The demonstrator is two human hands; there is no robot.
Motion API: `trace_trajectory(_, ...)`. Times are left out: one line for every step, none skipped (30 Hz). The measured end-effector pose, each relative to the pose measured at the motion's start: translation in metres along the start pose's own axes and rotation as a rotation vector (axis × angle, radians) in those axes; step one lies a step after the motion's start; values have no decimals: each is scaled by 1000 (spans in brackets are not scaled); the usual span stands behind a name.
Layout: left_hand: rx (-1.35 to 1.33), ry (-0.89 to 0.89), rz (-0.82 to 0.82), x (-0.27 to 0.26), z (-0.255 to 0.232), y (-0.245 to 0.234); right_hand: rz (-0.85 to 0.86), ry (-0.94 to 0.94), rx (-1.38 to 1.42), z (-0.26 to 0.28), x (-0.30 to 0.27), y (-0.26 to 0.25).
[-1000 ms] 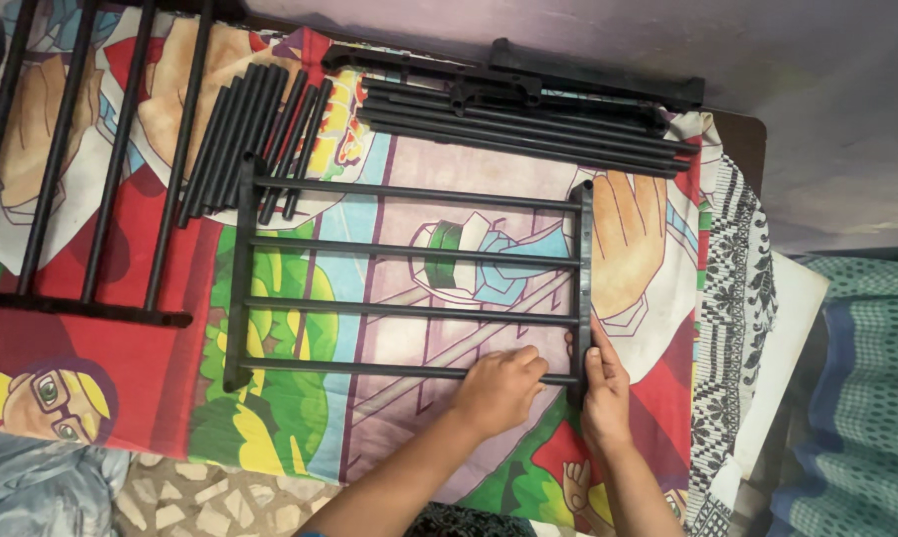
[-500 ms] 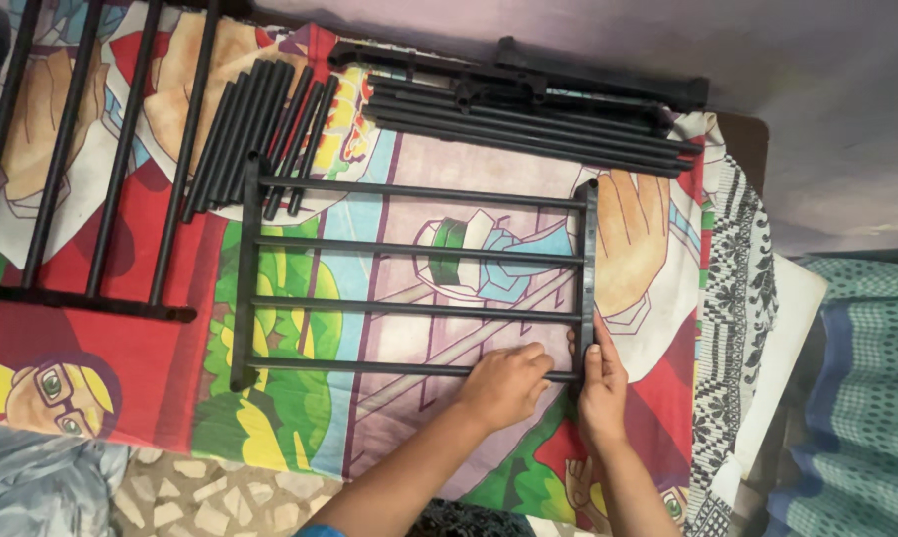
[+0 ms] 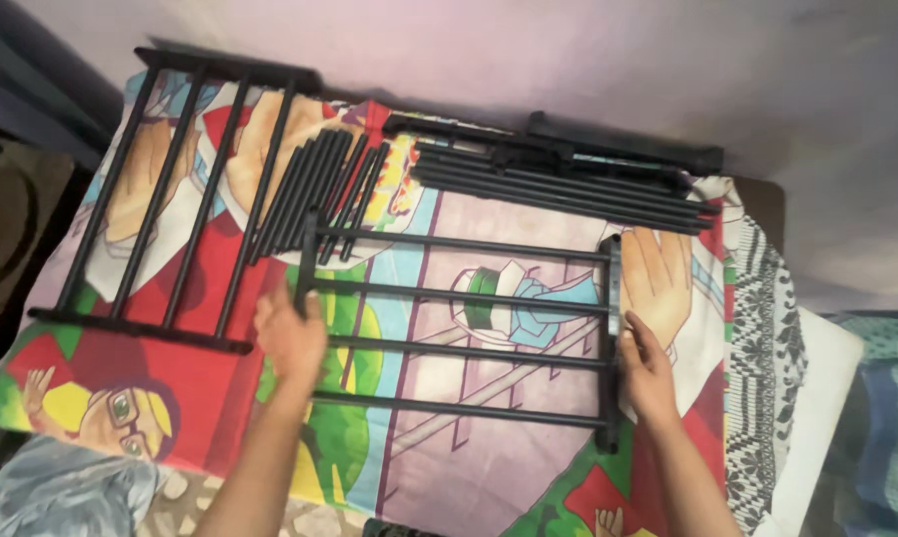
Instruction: The person assembles a black metal rack by inserting short rods into a ladder-like frame on a patterned cloth. They repeatedly pick up rods, align them with the frame slots, and push them into place, then lift and reposition the frame to continue assembly.
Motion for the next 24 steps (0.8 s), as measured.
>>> trace_trajectory(-61,-38,63,3,10,7,-13,9,-46,4,3,1)
trace_trajectory(-120,-75,127,4,18,13,-26,19,-92,7,4,3)
trace_trajectory(-179,-115,189,3,22,19,-35,28,-138,11,5,4)
trace_trajectory(-196,-60,136,0,18,18,-71,-17,-147,19,5,-1)
trace_trajectory(-210,-6,84,-6,12,17,-107,-61,-156,25,0,-8)
trace_trajectory(-225,49,31,-9,3,17,-143,-104,-164,29,-1,-14)
trace_trajectory(-290,77,63,-12,-6,21,-197,-21,-111,24,-5,-26)
trace_trajectory(-355,105,94,-18,-15,24,-251,62,-58,19,-13,-44)
trace_trajectory(-419,129,127,-26,-23,26,-302,148,-6,11,-21,-59)
trace_trajectory(-392,91,244,-30,-30,35,-307,104,-47,11,-22,-69)
trace_trajectory(-362,56,358,-30,-38,45,-311,58,-85,11,-24,-81)
trace_trajectory(-330,21,471,-31,-43,53,-315,12,-122,11,-28,-89)
trace_trajectory(-306,80,457,-28,-52,53,-305,-2,-125,9,-29,-94)
trace_trajectory(-281,139,442,-27,-61,56,-295,-16,-128,8,-29,-97)
trace_trajectory(-254,193,427,-25,-67,58,-281,-28,-131,8,-28,-98)
trace_trajectory(-344,244,437,-22,-72,62,-263,-21,-96,7,-25,-98)
trace_trajectory(-432,290,449,-22,-73,64,-242,-10,-61,6,-24,-95)
trace_trajectory(-520,335,460,-21,-74,66,-221,1,-25,6,-23,-92)
trace_trajectory(-595,319,512,-20,-72,72,-206,9,11,9,-21,-89)
trace_trajectory(-670,302,563,-20,-70,76,-191,16,47,12,-20,-86)
trace_trajectory(-745,286,615,-19,-69,80,-176,23,85,14,-18,-83)
trace_trajectory(-789,245,643,-17,-67,85,-167,30,97,17,-18,-81)
trace_trajectory(-833,204,669,-16,-65,88,-157,37,110,19,-17,-79)
trace_trajectory(-876,162,696,-14,-64,90,-147,43,123,20,-16,-77)
Point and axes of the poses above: each hand's wrist, its own x-axis towards the middle knuckle, its own y-axis out of the palm, z = x × y, the point moved 6 cm from there along x, towards the middle knuckle, and after that the axes turned 4 degrees about z, right-handed, at the moved point
